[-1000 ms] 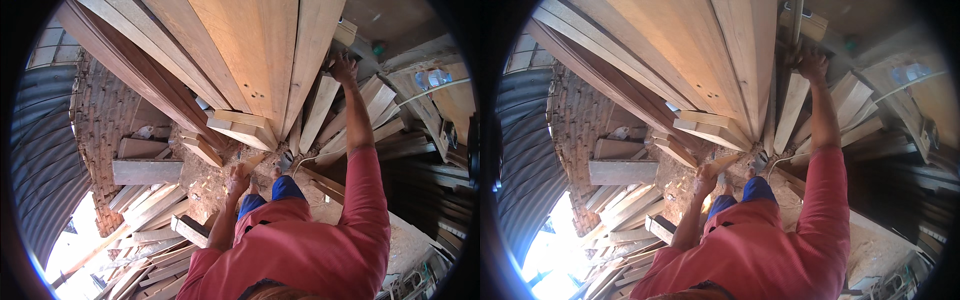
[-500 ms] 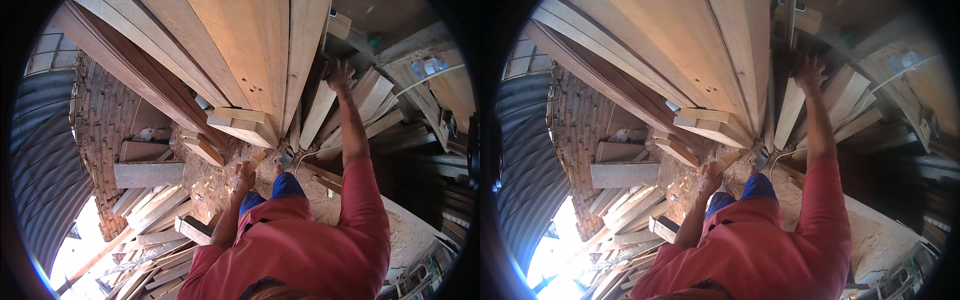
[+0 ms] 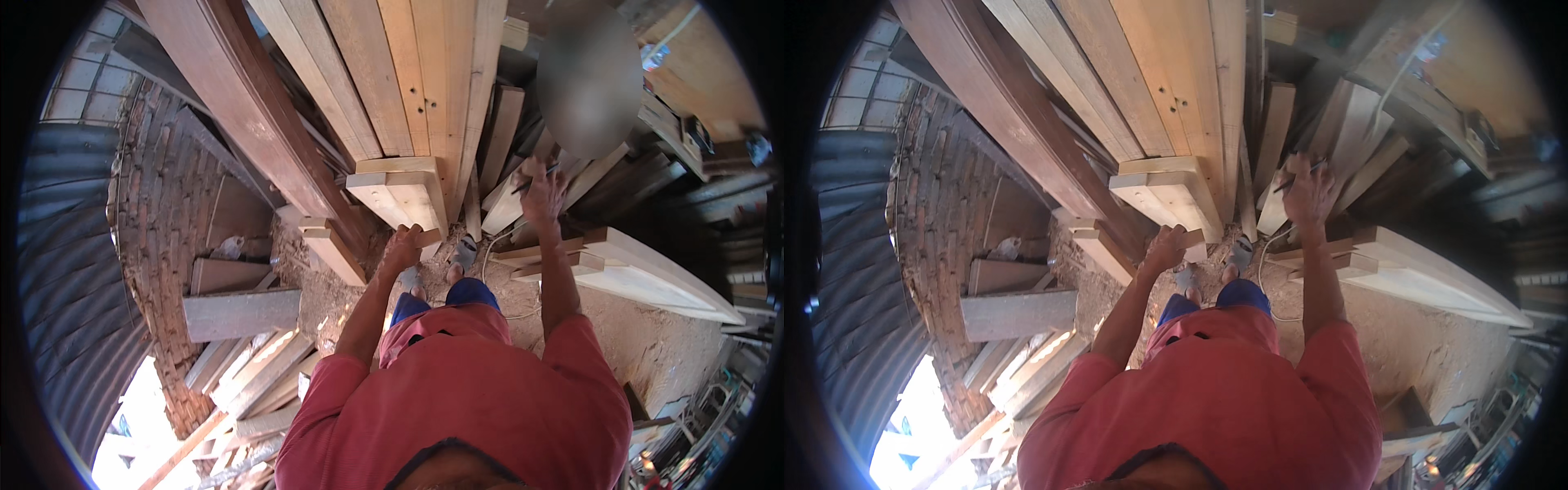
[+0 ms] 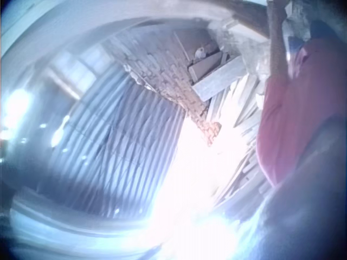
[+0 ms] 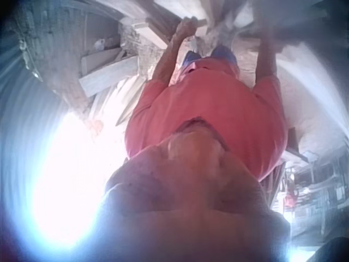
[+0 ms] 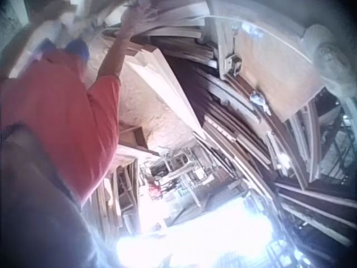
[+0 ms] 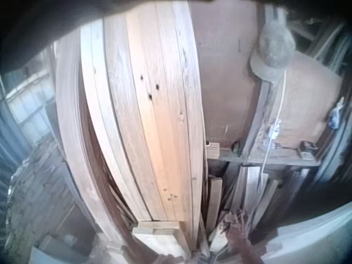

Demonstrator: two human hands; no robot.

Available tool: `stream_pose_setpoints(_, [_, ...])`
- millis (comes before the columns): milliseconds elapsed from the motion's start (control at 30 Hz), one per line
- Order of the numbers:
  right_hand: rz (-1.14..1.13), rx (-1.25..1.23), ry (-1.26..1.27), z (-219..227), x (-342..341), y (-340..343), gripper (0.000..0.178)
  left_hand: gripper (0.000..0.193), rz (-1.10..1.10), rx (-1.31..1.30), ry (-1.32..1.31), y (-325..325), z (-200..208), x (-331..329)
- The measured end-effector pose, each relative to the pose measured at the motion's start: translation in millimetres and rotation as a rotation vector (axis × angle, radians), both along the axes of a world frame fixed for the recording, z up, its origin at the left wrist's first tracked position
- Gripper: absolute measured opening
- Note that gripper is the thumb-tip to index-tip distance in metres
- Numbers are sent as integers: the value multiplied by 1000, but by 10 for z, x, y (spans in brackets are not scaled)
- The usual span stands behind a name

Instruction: The person measures a wooden plank with a tape measure, marks it with a pen, and then sorts through a pile of wooden planks, picking up and inspecting several pieces before placing them back or moving them aside.

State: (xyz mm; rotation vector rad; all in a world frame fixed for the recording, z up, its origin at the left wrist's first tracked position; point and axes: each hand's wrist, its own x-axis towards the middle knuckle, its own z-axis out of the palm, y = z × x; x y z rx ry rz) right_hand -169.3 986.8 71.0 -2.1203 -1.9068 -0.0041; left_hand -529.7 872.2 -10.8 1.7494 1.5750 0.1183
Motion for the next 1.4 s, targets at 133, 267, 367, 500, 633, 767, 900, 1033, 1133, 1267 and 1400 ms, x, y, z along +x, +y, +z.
stream_pose_setpoints(133, [11,18,88,117,-80,-742,77,51,94,79,33,123,-152,-71])
stream_pose_setpoints(267, [-46,22,102,111,-240,-1399,74,65,459,-63,-221,172,-463,-129])
stream_pose_setpoints(367, [-87,5,115,108,-322,-1777,73,70,468,22,-117,20,-753,-151])
stream_pose_setpoints(500, [-74,-39,149,100,-440,-2239,72,65,521,-190,-123,-378,-949,-24])
stream_pose_setpoints(633, [-60,-53,245,66,-638,-2605,70,63,688,-980,-639,-1070,-675,459])
stream_pose_setpoints(767, [-7,-226,281,49,-809,-2934,69,53,705,-1551,-1118,-1326,-473,1017])
stream_pose_setpoints(900, [-44,-517,580,-53,-778,-3224,67,81,505,-1189,-1038,-1436,-396,1213])
stream_pose_setpoints(1033, [-289,-613,818,-460,-472,-3402,59,104,605,-1192,-808,-1622,-343,1115])
stream_pose_setpoints(1133, [-429,-635,790,-945,-314,-3416,60,114,545,-1150,-859,-1696,-391,1104])
stream_pose_setpoints(1267, [-566,-938,952,-1249,-306,-3329,60,116,489,-1159,-843,-1724,-488,1113])
stream_pose_setpoints(1400, [-706,-1055,1217,-1106,-348,-3171,63,110,448,-1206,-782,-1697,-566,1125])
